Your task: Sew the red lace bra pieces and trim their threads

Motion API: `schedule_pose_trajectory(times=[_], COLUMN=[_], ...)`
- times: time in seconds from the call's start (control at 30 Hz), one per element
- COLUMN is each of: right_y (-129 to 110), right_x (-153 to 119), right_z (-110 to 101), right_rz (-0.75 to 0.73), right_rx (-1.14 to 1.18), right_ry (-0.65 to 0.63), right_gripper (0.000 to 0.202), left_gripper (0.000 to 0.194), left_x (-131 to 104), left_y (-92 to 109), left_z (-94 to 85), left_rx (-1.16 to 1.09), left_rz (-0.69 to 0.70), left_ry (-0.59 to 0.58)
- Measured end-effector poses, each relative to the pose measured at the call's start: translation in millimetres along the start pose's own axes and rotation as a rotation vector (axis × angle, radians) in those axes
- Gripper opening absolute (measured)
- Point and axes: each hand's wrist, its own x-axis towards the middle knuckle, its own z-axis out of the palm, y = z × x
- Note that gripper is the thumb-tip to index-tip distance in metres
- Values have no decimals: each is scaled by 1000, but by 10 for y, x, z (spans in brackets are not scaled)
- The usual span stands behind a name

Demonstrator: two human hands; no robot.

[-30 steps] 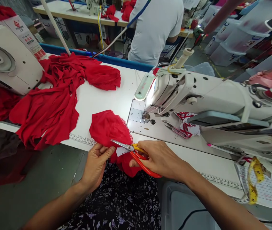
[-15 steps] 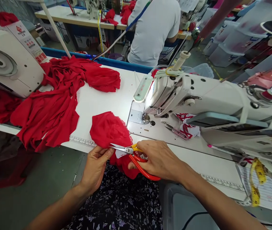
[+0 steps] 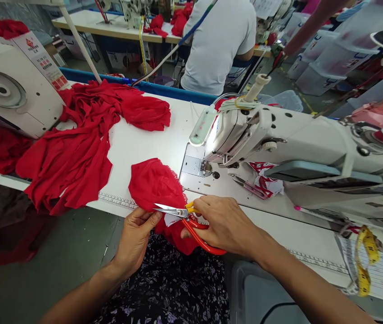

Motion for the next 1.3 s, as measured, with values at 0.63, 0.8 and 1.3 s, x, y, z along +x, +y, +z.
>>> schedule_pose_trajectory(times=[0.63,0.8,1.3], right_y=[-26,-36,352], right_x=[70,76,-593], right_z=[34,63,7], right_rz=[79,72,517], right_rx=[171,203,-37], right_ry=[-111,-131,86], right_gripper=[51,50,45], left_gripper=[21,21,23], left_x=[-7,-5,2], left_y=[18,9,178], left_z=[4,-6,-68], left_rx=[16,23,-221], left_rz=[-31,-30,-232], left_ry=[30,36,81])
